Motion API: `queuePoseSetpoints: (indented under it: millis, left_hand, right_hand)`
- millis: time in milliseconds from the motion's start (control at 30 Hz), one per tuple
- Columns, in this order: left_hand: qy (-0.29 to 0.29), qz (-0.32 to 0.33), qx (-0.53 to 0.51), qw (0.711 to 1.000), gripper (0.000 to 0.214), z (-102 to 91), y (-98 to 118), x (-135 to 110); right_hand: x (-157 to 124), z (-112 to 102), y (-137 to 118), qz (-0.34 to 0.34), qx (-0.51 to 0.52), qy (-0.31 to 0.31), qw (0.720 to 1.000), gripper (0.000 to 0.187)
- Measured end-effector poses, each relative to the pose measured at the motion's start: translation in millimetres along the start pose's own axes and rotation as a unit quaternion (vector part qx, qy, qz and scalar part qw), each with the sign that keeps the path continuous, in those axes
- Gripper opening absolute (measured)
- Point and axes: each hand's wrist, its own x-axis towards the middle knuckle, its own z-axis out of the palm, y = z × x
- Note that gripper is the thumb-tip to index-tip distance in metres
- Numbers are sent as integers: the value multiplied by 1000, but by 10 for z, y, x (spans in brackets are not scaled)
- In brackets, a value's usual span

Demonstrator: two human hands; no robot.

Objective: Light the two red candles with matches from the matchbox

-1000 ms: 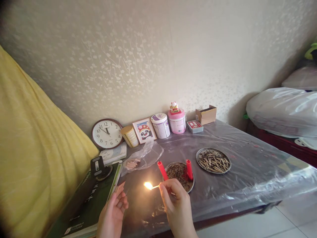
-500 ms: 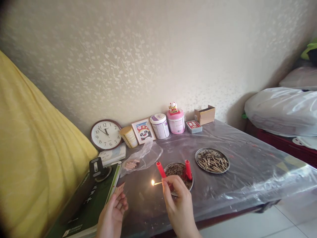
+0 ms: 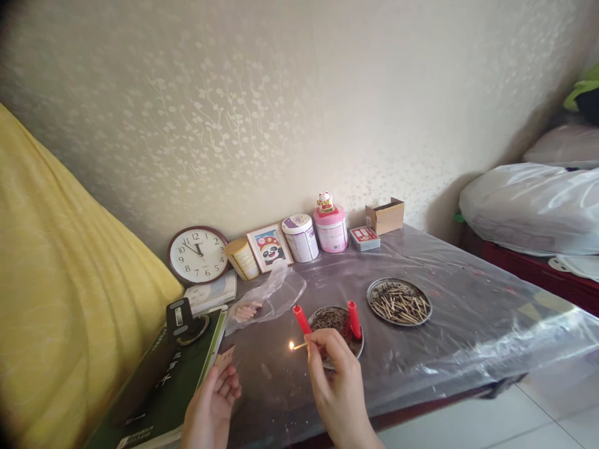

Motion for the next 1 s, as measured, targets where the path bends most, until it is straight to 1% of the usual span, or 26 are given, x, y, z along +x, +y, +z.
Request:
queuePoseSetpoints:
  millis: [367,467,600,867,1000]
  left_hand:
    - [-6,6,1,1000,49,11,14,-10]
    - [-1,1,-6,1000,50,11,3,-8]
    - [-10,0,-9,1000,48,-3,-13,7]
    - [-2,-3,-7,1000,50,-24,-31,14]
    - [6,-2,-4,1000,50,-8,-42,20]
  right_hand:
    - [21,-16,4,-1,6,4,1000,17]
    - [25,-18,11,5,6,1,1000,17]
    - [34,-21,3,14,4,-3,1000,17]
    - [60,-30,10,32,5,11,999,21]
    - [66,-34,21,30,12,18,999,23]
